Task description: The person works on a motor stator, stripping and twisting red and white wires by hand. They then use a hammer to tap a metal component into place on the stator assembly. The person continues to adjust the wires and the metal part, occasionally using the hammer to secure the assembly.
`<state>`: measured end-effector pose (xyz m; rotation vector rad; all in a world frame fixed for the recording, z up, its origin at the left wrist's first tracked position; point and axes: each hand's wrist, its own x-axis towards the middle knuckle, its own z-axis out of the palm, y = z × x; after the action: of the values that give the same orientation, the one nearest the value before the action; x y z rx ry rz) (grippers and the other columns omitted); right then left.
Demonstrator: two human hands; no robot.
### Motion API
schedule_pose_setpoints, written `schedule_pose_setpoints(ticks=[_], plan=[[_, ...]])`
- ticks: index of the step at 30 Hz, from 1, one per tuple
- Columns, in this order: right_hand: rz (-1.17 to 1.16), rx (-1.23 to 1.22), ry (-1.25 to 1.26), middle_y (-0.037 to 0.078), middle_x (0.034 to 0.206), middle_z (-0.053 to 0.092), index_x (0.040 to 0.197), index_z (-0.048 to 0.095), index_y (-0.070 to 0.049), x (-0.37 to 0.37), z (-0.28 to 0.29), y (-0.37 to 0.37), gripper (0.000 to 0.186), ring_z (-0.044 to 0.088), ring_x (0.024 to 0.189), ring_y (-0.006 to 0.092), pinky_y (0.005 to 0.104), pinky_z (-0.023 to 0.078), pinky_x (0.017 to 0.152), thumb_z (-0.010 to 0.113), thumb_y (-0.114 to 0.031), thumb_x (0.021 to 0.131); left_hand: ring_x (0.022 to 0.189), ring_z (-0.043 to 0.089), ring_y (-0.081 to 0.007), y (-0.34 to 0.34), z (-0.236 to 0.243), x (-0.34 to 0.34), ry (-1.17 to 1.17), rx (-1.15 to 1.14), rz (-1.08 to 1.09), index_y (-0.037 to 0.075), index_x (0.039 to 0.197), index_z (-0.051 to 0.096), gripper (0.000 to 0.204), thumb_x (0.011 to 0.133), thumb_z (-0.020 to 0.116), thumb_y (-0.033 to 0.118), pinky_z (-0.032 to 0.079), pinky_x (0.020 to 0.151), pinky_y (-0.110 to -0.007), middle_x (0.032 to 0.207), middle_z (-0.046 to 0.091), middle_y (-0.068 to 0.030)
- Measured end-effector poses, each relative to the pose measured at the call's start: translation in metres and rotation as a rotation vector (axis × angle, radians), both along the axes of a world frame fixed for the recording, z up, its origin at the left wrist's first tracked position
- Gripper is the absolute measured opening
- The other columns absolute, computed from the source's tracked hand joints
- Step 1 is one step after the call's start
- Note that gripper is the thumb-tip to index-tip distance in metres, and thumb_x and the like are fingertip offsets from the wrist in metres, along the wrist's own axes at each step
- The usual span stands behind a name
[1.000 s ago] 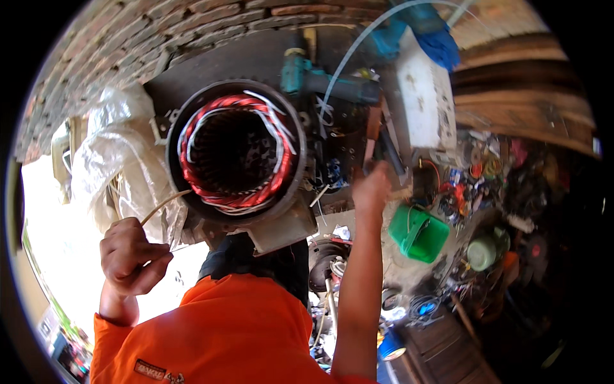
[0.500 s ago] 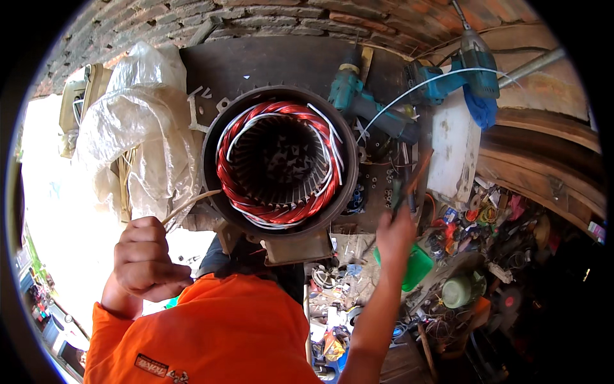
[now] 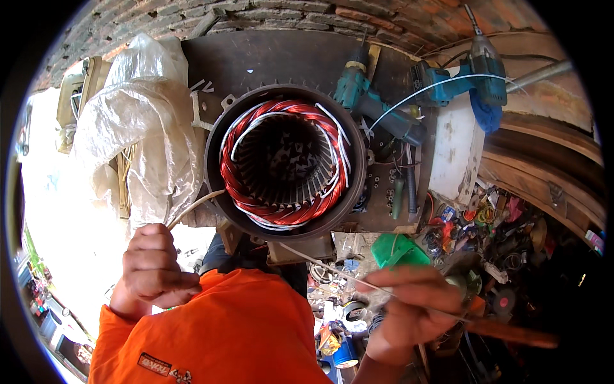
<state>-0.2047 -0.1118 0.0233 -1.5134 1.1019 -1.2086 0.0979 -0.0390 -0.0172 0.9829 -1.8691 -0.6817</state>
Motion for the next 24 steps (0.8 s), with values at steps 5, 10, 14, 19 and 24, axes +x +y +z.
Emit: schedule_pose_setpoints(ticks=[5, 10, 14, 19, 24], plan=[[0.410, 0.030, 0.128, 0.022, 0.085, 0.064, 0.094, 0.053, -0.001, -0.001, -0.011, -0.019, 0.018, 0.066, 0.067, 0.0238, 0.0340, 0.056, 0.063, 0.067, -0.011, 0.088, 0.045, 0.034, -0.0117, 0.001, 0.001, 0.000, -0.003, -0.006, -0.013, 0.008, 0.075, 0.071, 0.012, 0.068, 0.079, 0.015, 0.024, 0.046, -0.028, 0.051, 0.035, 0.0049], [0.462, 0.031, 0.123, 0.017, 0.087, 0.068, 0.094, 0.065, -0.002, 0.006, -0.033, -0.021, 0.013, 0.068, 0.070, 0.0221, 0.0283, 0.054, 0.062, 0.070, -0.003, 0.081, 0.044, 0.035, -0.0118, 0.001, 0.000, -0.002, 0.008, -0.005, -0.005, 0.008, 0.074, 0.071, 0.012, 0.068, 0.079, 0.014, 0.024, 0.046, -0.028, 0.051, 0.036, 0.0046], [0.458, 0.027, 0.161, 0.016, 0.087, 0.068, 0.091, 0.065, 0.000, 0.002, -0.030, -0.022, 0.011, 0.068, 0.071, 0.0219, 0.0275, 0.054, 0.062, 0.070, -0.001, 0.081, 0.044, 0.036, -0.0119, 0.001, 0.001, -0.003, -0.009, 0.008, -0.002, 0.007, 0.074, 0.070, 0.013, 0.067, 0.079, 0.014, 0.025, 0.046, -0.028, 0.051, 0.038, 0.0041], [0.489, 0.110, 0.131, 0.016, 0.086, 0.068, 0.092, 0.066, 0.002, 0.000, -0.039, -0.028, 0.013, 0.068, 0.070, 0.0224, 0.0263, 0.053, 0.063, 0.071, -0.003, 0.081, 0.043, 0.037, -0.0121, 0.002, -0.001, -0.008, -0.026, -0.009, -0.001, 0.007, 0.073, 0.069, 0.012, 0.068, 0.078, 0.013, 0.025, 0.046, -0.027, 0.051, 0.039, 0.0038], [0.411, -0.189, 0.274, 0.017, 0.091, 0.069, 0.091, 0.064, 0.000, -0.003, -0.052, 0.000, 0.018, 0.070, 0.076, 0.0229, 0.0319, 0.057, 0.059, 0.073, 0.000, 0.076, 0.043, 0.037, -0.0121, 0.004, -0.001, -0.007, -0.037, -0.006, 0.004, 0.007, 0.072, 0.069, 0.012, 0.068, 0.078, 0.013, 0.025, 0.046, -0.027, 0.052, 0.040, 0.0037]])
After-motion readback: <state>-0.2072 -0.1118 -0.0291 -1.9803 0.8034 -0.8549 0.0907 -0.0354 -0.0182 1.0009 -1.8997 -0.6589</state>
